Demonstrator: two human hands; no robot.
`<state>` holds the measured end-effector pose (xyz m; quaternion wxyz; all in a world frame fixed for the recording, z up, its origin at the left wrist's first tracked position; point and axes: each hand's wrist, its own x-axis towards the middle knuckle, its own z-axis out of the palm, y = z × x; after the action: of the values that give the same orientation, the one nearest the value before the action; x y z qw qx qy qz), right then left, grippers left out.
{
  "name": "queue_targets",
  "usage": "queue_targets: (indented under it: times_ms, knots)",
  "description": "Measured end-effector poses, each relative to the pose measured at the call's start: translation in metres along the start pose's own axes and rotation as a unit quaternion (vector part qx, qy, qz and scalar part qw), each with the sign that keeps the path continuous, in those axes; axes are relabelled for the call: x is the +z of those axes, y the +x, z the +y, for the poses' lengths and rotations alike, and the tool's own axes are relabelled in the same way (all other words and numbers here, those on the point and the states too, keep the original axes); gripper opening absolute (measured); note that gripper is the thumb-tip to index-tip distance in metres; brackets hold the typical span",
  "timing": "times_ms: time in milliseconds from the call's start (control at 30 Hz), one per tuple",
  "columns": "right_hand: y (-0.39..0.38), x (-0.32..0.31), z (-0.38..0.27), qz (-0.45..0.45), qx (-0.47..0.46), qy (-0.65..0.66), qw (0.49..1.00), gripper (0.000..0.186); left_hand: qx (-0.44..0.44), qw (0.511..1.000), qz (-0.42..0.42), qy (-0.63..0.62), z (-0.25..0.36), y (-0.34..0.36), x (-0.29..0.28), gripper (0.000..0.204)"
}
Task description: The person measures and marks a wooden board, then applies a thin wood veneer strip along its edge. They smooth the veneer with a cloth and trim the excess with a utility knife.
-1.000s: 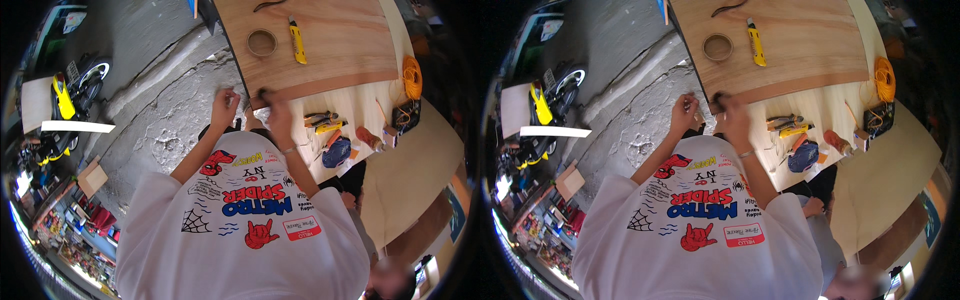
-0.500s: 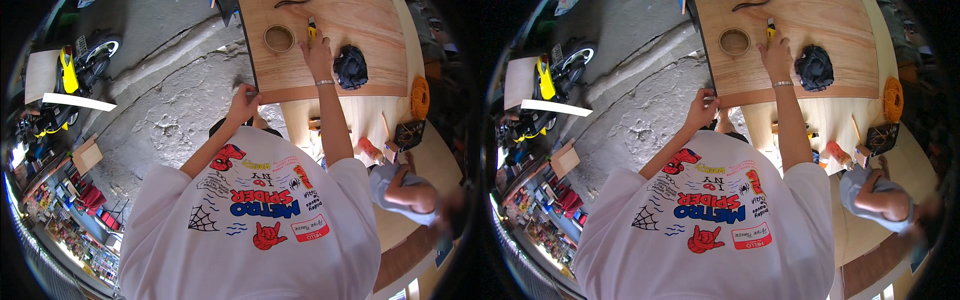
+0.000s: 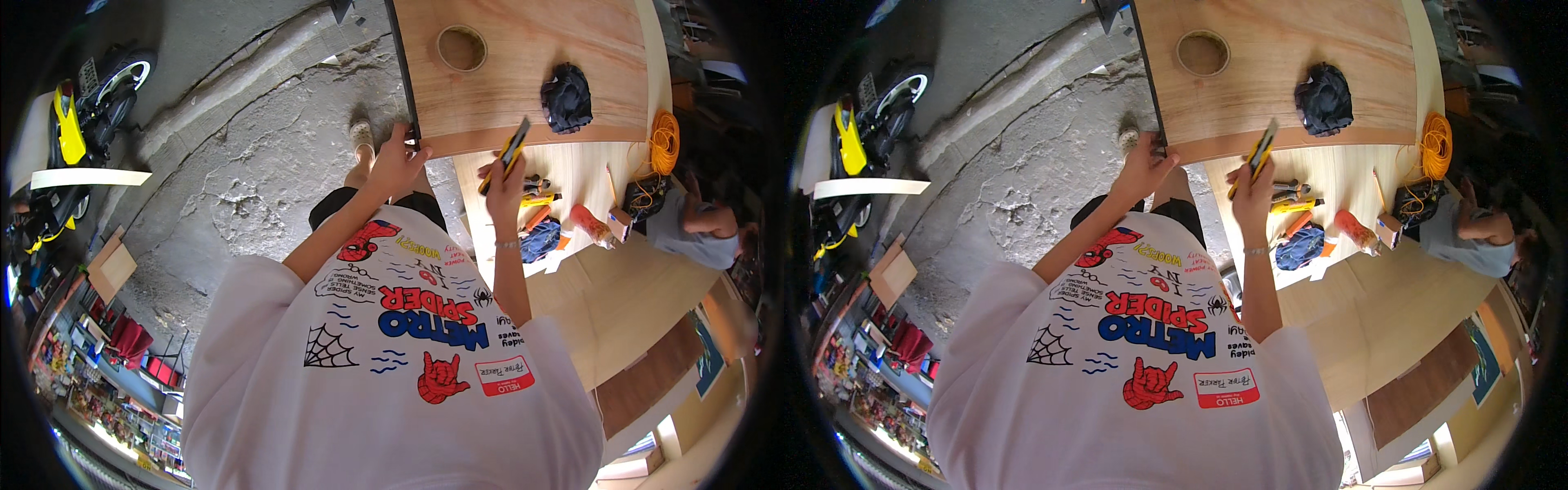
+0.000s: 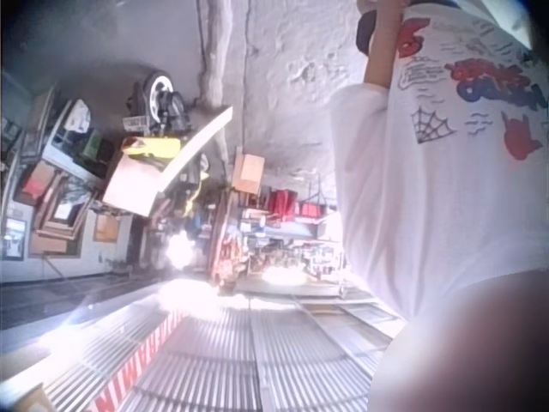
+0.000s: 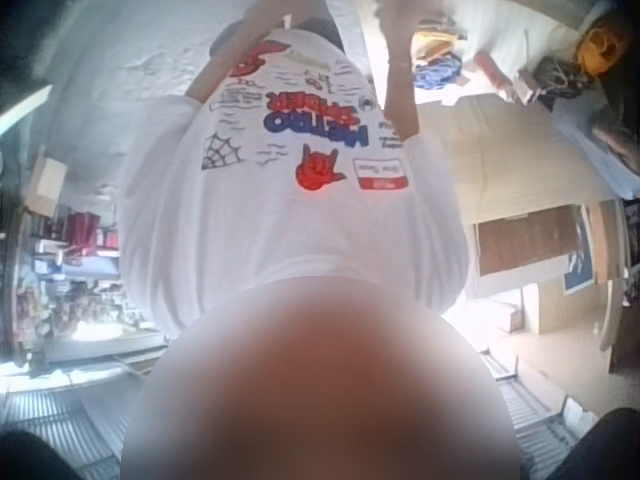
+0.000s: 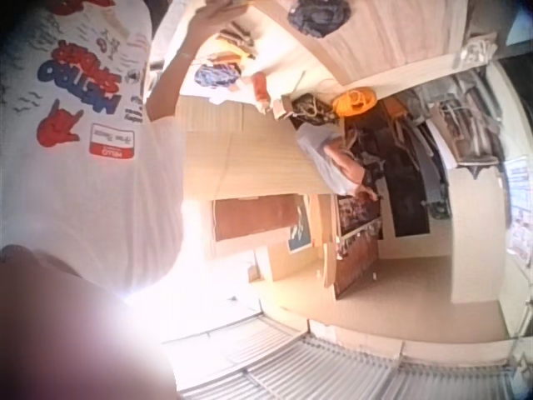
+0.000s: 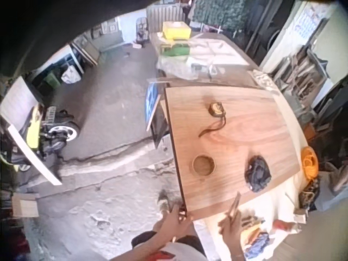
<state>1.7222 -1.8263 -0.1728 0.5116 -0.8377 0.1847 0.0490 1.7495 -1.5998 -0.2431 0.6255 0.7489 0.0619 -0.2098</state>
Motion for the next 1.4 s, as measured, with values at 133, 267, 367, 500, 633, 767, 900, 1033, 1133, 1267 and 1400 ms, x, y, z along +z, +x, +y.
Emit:
queue_targets:
  times_ms: [133, 267, 367, 500, 633, 767, 900, 1033, 1133, 1267, 1400]
  knots:
    - [-0.037, 0.023, -0.010, -0.071, 0.005, -0.073, 0.995, 0.044, 0.012, 1.000, 0.009, -0.010, 0.004, 0.000, -0.012, 0.042]
    - [-0.052, 0.037, -0.024, -0.091, 0.046, -0.154, 0.983, 0.042, 0.020, 0.998, 0.045, -0.037, 0.011, -0.003, -0.024, 0.033]
    - [-0.056, 0.047, -0.031, -0.108, 0.010, -0.217, 0.970, 0.041, 0.079, 0.996, 0.039, 0.008, 0.021, -0.004, -0.027, 0.030]
    - [-0.060, 0.063, -0.035, -0.112, -0.050, -0.251, 0.960, 0.041, 0.077, 0.996, 0.042, 0.014, 0.031, -0.006, -0.026, 0.024]
    - [-0.062, 0.070, -0.036, -0.109, -0.039, -0.256, 0.960, 0.039, 0.067, 0.997, 0.047, 0.000, 0.031, -0.005, -0.023, 0.019]
    - [-0.063, 0.071, -0.039, -0.112, -0.007, -0.263, 0.958, 0.036, 0.061, 0.996, 0.055, 0.036, 0.028, -0.001, -0.023, 0.017]
    - [-0.065, 0.073, -0.044, -0.116, 0.015, -0.278, 0.953, 0.036, 0.068, 0.995, 0.052, 0.054, 0.032, 0.000, -0.025, 0.016]
    - [-0.067, 0.075, -0.048, -0.118, 0.030, -0.291, 0.949, 0.036, 0.080, 0.992, 0.044, 0.084, 0.039, 0.001, -0.028, 0.016]
    - [-0.068, 0.077, -0.049, -0.115, 0.037, -0.304, 0.945, 0.036, 0.074, 0.989, 0.034, 0.120, 0.041, 0.001, -0.029, 0.016]
    - [-0.069, 0.079, -0.048, -0.114, 0.041, -0.314, 0.942, 0.036, 0.036, 0.996, 0.025, 0.083, 0.039, 0.005, -0.027, 0.016]
    - [-0.071, 0.080, -0.044, -0.100, -0.005, -0.311, 0.945, 0.046, 0.007, 0.999, 0.014, 0.047, 0.035, 0.010, -0.027, 0.018]
